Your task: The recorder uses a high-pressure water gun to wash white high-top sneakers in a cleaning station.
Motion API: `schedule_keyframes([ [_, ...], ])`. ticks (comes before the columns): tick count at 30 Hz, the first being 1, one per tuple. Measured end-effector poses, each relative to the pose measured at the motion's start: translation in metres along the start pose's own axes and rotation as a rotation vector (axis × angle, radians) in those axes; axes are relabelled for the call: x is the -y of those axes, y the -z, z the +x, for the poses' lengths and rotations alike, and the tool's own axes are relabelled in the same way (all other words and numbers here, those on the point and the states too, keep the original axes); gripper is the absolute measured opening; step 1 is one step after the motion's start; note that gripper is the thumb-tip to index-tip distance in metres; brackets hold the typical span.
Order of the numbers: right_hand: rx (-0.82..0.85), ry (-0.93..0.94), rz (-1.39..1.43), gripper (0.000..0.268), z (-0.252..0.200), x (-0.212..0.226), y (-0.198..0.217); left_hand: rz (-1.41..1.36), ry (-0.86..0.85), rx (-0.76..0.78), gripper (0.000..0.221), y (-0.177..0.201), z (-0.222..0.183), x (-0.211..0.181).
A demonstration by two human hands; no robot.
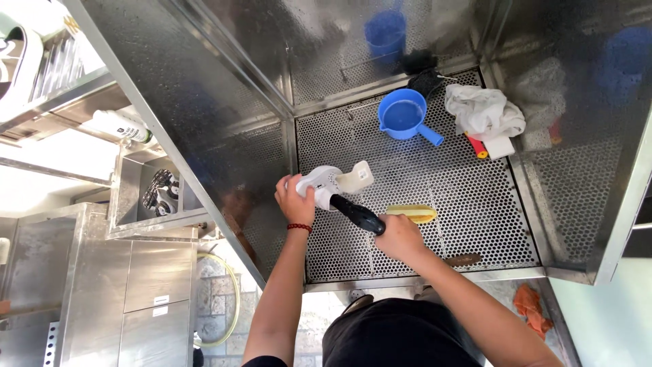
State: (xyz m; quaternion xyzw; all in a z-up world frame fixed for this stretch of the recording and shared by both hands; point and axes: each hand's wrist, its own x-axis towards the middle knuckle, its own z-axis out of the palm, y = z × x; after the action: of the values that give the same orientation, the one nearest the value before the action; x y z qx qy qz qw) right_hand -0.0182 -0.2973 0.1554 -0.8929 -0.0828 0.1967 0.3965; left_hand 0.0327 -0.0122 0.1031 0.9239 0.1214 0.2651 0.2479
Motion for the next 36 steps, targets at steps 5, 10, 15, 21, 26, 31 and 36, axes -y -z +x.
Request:
schedule_keyframes([
  [5, -0.010, -0.021, -0.041, 0.027, 0.004, 0.004, 0.001, 0.022, -0.045, -0.016, 0.036, -0.007, -0.001, -0.006],
  [10, -0.062, -0.005, -0.078, 0.024, 0.015, -0.007, -0.008, -0.001, 0.014, -0.022, 0.029, -0.003, 0.005, -0.010],
  [15, -0.075, 0.029, -0.043, 0.022, 0.023, -0.013, -0.004, -0.003, 0.074, 0.064, 0.029, -0.001, 0.008, -0.011],
  [21, 0.007, 0.009, -0.064, 0.022, 0.029, -0.008, 0.004, 0.006, 0.074, 0.065, 0.024, -0.002, 0.010, -0.017],
  [26, 0.076, 0.066, 0.045, 0.023, 0.023, 0.009, 0.023, 0.008, 0.107, 0.067, 0.023, -0.004, 0.016, -0.001],
  [31, 0.039, 0.111, 0.016, 0.023, 0.028, 0.013, 0.008, -0.028, 0.166, 0.012, 0.024, -0.011, 0.011, 0.029],
  [36, 0.014, 0.085, -0.107, 0.022, 0.021, 0.026, -0.017, -0.046, 0.192, 0.030, 0.025, -0.005, 0.003, 0.017],
])
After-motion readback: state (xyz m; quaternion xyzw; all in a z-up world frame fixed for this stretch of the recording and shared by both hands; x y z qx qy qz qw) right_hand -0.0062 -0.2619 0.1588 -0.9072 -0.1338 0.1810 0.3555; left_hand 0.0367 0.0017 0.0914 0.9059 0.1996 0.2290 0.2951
